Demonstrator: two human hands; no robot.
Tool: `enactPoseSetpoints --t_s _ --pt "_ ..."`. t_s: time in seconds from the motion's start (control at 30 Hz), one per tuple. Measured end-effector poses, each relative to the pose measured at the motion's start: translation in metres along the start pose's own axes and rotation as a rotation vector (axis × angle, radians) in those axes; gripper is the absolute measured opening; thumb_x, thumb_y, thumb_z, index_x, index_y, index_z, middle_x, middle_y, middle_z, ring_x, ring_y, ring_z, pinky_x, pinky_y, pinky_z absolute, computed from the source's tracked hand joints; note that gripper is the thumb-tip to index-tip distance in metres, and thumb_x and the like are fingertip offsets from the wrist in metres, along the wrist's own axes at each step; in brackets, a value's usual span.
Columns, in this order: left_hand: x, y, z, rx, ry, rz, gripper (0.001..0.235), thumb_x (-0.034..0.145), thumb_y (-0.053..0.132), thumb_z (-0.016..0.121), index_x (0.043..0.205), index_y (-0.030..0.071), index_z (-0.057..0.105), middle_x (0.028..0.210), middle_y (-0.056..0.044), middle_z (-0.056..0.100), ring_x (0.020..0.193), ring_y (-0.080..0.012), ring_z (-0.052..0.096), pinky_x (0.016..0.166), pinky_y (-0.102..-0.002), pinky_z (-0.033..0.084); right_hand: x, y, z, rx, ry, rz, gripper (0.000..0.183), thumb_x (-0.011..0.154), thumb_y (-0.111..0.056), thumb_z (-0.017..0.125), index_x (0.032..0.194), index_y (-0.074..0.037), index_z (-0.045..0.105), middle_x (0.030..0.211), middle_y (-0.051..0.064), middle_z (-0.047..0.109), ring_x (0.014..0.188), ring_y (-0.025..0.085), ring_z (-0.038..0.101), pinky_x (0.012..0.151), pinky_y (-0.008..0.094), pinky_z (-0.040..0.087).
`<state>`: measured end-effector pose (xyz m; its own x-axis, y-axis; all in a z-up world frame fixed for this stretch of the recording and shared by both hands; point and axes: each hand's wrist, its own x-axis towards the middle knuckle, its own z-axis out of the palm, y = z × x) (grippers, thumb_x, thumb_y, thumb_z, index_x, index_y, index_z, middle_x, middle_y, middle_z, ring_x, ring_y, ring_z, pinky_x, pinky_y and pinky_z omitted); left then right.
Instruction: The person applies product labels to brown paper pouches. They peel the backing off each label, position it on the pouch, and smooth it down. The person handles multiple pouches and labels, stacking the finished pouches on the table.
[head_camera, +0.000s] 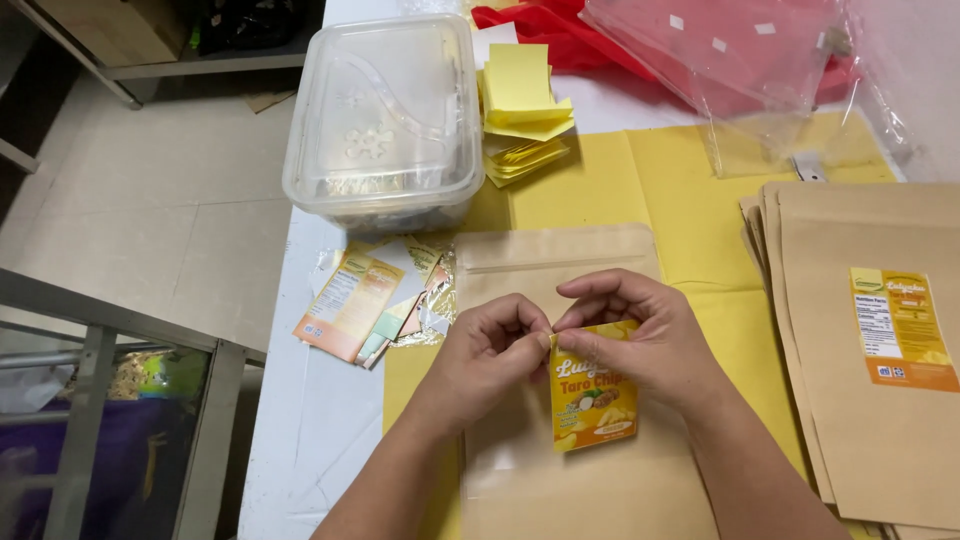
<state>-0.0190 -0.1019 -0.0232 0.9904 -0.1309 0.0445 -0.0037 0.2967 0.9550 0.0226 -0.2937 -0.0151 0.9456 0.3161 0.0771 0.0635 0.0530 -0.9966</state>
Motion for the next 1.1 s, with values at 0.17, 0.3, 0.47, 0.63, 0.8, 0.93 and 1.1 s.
enactPoseSetpoints --t_s 0.17,0.3,0.47,0.63,0.8,0.93,1.1 --pt "0.0 -0.002 -0.003 0.004 -0.015 -0.012 0.003 0.085 -0.002 0.065 0.084 -0.003 0.068 0.066 -0.011 0.062 0.063 -0.0156 0.063 0.059 -0.028 0.054 0.0 0.0 0.0 0.015 -0.011 0.004 0.051 0.065 0.006 0.091 0.113 0.003 0.074 0.079 0.018 0.076 0.075 0.02 0.076 0.069 0.033 0.064" --pt "0.002 -0.007 -0.006 0.075 0.013 0.074 0.003 0.085 0.0 0.064 0.085 -0.002 0.067 0.066 -0.01 0.06 0.061 -0.0151 0.063 0.057 -0.029 0.053 0.004 -0.012 0.005 -0.207 0.047 -0.201 0.046 0.067 -0.003 0.093 0.11 -0.002 0.076 0.092 0.015 0.076 0.089 0.022 0.074 0.079 0.034 0.06" --pt "-0.009 0.022 0.014 0.458 0.247 0.334 0.009 0.086 0.005 0.056 0.081 0.012 0.057 0.074 0.003 0.054 0.066 -0.009 0.048 0.062 -0.025 0.041 -0.005 -0.015 0.015 -0.648 0.277 -0.623 0.03 0.079 -0.022 0.09 0.095 -0.012 0.066 0.095 0.004 0.061 0.093 0.019 0.06 0.09 0.031 0.048" --pt "-0.014 0.015 0.028 0.619 0.114 0.542 0.008 0.093 0.01 0.058 0.086 0.009 0.055 0.074 -0.003 0.05 0.062 -0.016 0.047 0.056 -0.029 0.039 -0.008 0.006 0.02 0.11 -0.074 0.064 0.047 0.08 -0.035 0.082 0.111 -0.007 0.061 0.098 0.002 0.059 0.089 0.011 0.055 0.078 0.024 0.048" --pt "-0.016 0.022 0.021 0.55 0.132 0.442 0.007 0.084 0.006 0.054 0.081 0.011 0.052 0.072 0.0 0.051 0.058 -0.0124 0.044 0.053 -0.028 0.037 -0.005 0.01 0.015 0.157 -0.1 0.05 0.032 0.084 -0.024 0.081 0.103 -0.005 0.064 0.093 0.004 0.062 0.088 0.013 0.061 0.081 0.026 0.053" --pt "-0.014 0.026 0.018 0.52 0.135 0.416 0.008 0.084 0.007 0.052 0.079 0.012 0.049 0.073 0.001 0.052 0.064 -0.0127 0.047 0.058 -0.028 0.04 -0.005 0.007 0.017 0.145 -0.07 0.013 0.02 0.089 -0.014 0.076 0.1 -0.002 0.066 0.092 0.009 0.069 0.08 0.018 0.07 0.078 0.03 0.062" --pt "-0.008 0.02 0.013 0.247 0.16 0.314 0.012 0.09 0.001 0.049 0.084 0.01 0.052 0.08 -0.004 0.06 0.067 -0.0133 0.064 0.064 -0.026 0.053 -0.004 0.006 0.017 -0.039 0.036 -0.07 0.012 0.093 -0.011 0.068 0.102 -0.002 0.069 0.094 0.008 0.074 0.085 0.017 0.073 0.082 0.028 0.061"
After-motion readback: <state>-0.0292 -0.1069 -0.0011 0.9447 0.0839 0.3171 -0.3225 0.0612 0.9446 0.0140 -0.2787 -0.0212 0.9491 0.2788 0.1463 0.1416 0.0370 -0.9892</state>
